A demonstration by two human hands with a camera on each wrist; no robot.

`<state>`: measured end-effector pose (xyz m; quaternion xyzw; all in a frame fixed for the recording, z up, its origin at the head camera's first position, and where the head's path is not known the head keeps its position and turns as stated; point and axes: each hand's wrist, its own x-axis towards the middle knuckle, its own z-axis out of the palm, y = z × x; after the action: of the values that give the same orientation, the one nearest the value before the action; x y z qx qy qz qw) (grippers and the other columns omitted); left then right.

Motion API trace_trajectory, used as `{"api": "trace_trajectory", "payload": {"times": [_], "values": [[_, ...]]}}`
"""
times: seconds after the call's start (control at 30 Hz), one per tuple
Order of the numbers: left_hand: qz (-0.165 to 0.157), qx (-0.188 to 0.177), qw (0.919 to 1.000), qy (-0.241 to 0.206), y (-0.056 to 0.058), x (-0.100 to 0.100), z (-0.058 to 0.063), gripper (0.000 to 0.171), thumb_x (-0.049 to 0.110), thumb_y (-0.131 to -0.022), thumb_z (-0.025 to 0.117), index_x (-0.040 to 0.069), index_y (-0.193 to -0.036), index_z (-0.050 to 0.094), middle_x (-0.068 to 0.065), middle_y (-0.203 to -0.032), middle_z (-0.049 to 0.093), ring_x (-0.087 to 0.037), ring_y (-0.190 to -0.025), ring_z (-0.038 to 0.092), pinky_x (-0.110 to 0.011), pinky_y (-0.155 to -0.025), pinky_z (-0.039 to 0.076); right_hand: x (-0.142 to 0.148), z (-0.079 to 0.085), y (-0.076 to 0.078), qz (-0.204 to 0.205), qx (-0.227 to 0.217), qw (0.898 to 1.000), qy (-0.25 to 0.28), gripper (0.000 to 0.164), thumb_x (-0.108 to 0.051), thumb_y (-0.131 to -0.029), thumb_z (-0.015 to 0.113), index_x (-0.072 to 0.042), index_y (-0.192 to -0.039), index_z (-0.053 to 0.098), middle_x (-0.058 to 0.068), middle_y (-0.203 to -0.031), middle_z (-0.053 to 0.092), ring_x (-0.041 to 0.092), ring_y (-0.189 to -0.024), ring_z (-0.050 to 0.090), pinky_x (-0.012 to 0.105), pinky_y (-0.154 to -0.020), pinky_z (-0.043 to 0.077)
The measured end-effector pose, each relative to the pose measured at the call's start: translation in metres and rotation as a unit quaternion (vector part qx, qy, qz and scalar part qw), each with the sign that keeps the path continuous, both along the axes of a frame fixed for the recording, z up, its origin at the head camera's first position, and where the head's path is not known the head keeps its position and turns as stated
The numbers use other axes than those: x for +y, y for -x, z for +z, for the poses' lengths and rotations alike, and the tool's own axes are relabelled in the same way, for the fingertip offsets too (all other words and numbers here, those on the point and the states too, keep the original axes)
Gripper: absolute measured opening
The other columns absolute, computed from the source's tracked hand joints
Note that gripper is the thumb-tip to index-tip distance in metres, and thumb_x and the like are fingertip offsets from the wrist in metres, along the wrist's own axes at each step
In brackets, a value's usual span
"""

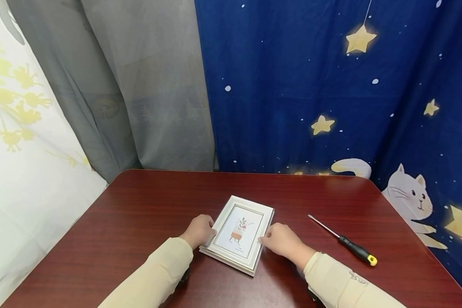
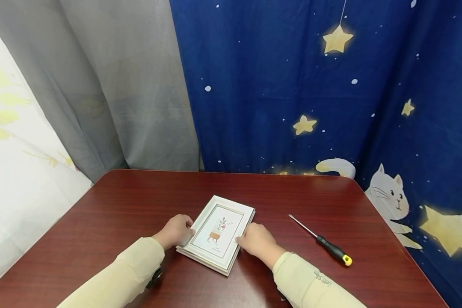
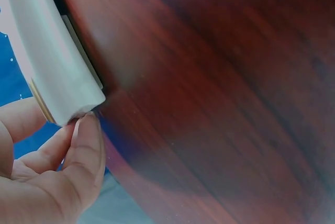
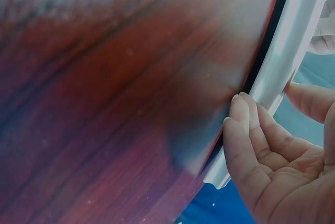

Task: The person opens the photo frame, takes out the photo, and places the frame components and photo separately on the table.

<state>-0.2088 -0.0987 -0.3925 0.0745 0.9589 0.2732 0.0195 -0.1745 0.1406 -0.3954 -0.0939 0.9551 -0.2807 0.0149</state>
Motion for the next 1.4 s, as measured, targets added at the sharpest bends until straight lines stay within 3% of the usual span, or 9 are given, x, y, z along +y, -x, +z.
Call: {"api": "trace_trajectory", "payload": {"times": [0.53, 0.9, 1.17, 1.4], "values": [[-0.006, -0.001, 1.0000, 0.008, -0.009, 0.008, 0.002, 0.020, 0.002, -0.079, 0.072, 0.003, -0.072, 0.054, -0.005, -0.067, 0.051, -0.018, -0.065, 0.048, -0.030, -0.062, 0.043, 0.004, -0.001, 0.001, -0.013, 0.007, 1.000, -0.012, 0.039, -0.019, -0.081, 0.072, -0.014, -0.052, 0.047, -0.009, -0.047, 0.033, 0.009, -0.047, 0.033, 0.024, -0.048, 0.028], [-0.017, 0.024, 0.9995, 0.012, -0.015, 0.013, 0.002, 0.024, 0.000, -0.077, 0.069, 0.005, -0.067, 0.048, -0.002, -0.061, 0.044, -0.016, -0.060, 0.042, -0.028, -0.057, 0.039, 0.007, 0.003, 0.003, -0.020, 0.001, 0.999, -0.039, 0.044, -0.019, -0.080, 0.069, -0.017, -0.050, 0.037, -0.009, -0.047, 0.026, 0.009, -0.048, 0.026, 0.024, -0.049, 0.024], [-0.013, 0.013, 0.9998, 0.004, -0.022, 0.018, 0.005, 0.028, -0.002, -0.075, 0.066, 0.007, -0.063, 0.042, -0.001, -0.058, 0.037, -0.016, -0.057, 0.036, -0.026, -0.054, 0.032, 0.011, 0.004, 0.005, -0.017, 0.006, 0.999, -0.050, 0.045, -0.018, -0.080, 0.068, -0.017, -0.052, 0.033, -0.009, -0.048, 0.023, 0.009, -0.049, 0.022, 0.024, -0.049, 0.021], [-0.015, 0.010, 0.9997, 0.014, -0.026, 0.023, 0.006, 0.031, 0.002, -0.078, 0.070, 0.007, -0.063, 0.043, -0.003, -0.059, 0.040, -0.016, -0.057, 0.038, -0.027, -0.054, 0.034, 0.016, 0.005, 0.005, -0.013, 0.013, 0.998, -0.058, 0.043, -0.016, -0.079, 0.066, -0.017, -0.053, 0.033, -0.008, -0.048, 0.024, 0.009, -0.049, 0.024, 0.024, -0.049, 0.021]]}}
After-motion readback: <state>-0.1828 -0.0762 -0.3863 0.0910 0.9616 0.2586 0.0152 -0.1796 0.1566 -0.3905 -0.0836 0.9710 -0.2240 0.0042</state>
